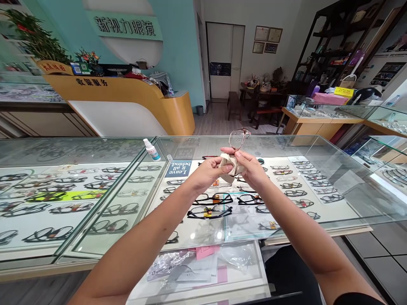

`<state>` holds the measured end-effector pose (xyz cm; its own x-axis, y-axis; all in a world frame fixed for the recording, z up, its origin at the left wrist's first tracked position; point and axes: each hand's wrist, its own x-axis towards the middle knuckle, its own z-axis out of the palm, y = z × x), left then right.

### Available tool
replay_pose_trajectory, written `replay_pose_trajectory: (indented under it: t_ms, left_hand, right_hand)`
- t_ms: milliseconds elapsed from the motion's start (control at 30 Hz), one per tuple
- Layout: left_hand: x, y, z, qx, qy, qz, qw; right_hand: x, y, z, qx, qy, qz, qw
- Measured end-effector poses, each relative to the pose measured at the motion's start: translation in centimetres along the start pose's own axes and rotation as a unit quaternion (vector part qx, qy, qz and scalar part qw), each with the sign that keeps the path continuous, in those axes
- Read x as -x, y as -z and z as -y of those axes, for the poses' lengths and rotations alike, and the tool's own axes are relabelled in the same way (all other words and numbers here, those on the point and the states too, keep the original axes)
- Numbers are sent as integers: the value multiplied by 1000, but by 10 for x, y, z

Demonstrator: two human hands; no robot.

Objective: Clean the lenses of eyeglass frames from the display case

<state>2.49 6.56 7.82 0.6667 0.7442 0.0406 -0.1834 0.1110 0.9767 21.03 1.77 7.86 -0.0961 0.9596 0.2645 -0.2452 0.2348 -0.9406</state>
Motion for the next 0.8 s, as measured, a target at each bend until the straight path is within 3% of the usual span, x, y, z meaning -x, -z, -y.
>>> replay_pose_trajectory:
  t_ms: [133,333,500,633,800]
  left_hand:
    - [0,-1,2,28,-9,-17,999]
    - [2,-7,3,-20,-41,-73,996]
    - [6,-19,4,-116,-100,-149,977]
    - [10,-27,6,-166,-127,-147,967]
    - [13,-26,11,-188,-143,-145,961]
  right_hand:
    - [-1,-1,0,-11,-13,7,1000]
    - [-3,-3,-2,-24,-4,-31,999]
    - [2,-6,-1,98,33,-92,990]
    - [4,-11,-4,161,40,-127,978]
    - [-2,-5,-6,98,52,-164,980]
